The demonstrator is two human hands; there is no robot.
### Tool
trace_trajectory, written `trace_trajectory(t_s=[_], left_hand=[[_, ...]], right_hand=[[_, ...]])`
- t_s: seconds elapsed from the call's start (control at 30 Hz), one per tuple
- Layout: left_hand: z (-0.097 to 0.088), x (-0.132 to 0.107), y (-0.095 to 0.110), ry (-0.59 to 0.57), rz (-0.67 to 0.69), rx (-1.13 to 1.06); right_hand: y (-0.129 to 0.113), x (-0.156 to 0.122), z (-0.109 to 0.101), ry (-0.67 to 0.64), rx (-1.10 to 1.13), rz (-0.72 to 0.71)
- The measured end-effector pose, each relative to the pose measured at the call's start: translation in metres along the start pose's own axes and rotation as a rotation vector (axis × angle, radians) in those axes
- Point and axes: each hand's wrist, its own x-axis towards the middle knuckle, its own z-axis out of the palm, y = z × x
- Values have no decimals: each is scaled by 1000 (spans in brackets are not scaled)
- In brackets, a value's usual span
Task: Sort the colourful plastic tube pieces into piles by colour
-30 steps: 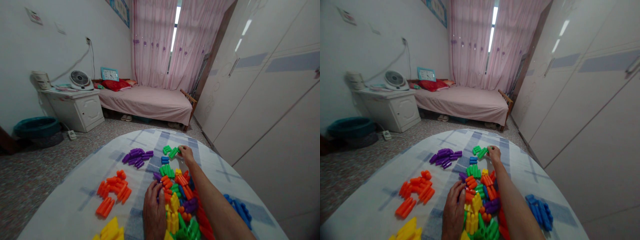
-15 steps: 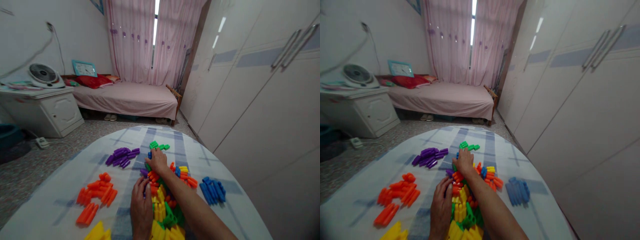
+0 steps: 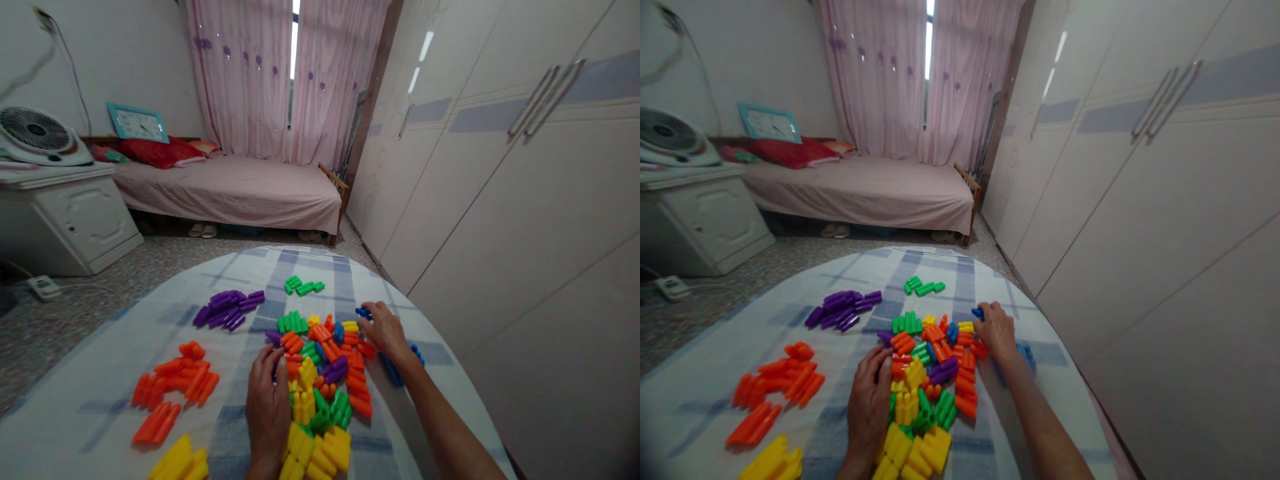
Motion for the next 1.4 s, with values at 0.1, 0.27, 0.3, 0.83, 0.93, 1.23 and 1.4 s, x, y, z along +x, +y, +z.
trace_trajectory(t_s=[0.1, 0.27, 0.3, 0.83, 0.93, 1.23, 1.4], left_hand=[[0, 0, -1, -5, 15, 7], [-1, 1, 2, -7, -10, 5], [-1, 1, 3, -7, -16, 7], [0, 2, 0, 4, 8, 4], [0, 1, 1, 10, 8, 3], [0, 1, -1, 1, 25, 23], [-1, 0, 0, 0, 11, 21]], right_hand=[[35, -16, 8, -73, -112, 41], [43, -25, 16, -35, -84, 11], [38, -25, 15, 1, -56, -6], [-36, -27, 37, 38, 344, -220], [-16, -25, 28, 107, 380, -207], [66, -14, 8, -12, 2, 116], [73, -20, 12, -90, 22, 90]])
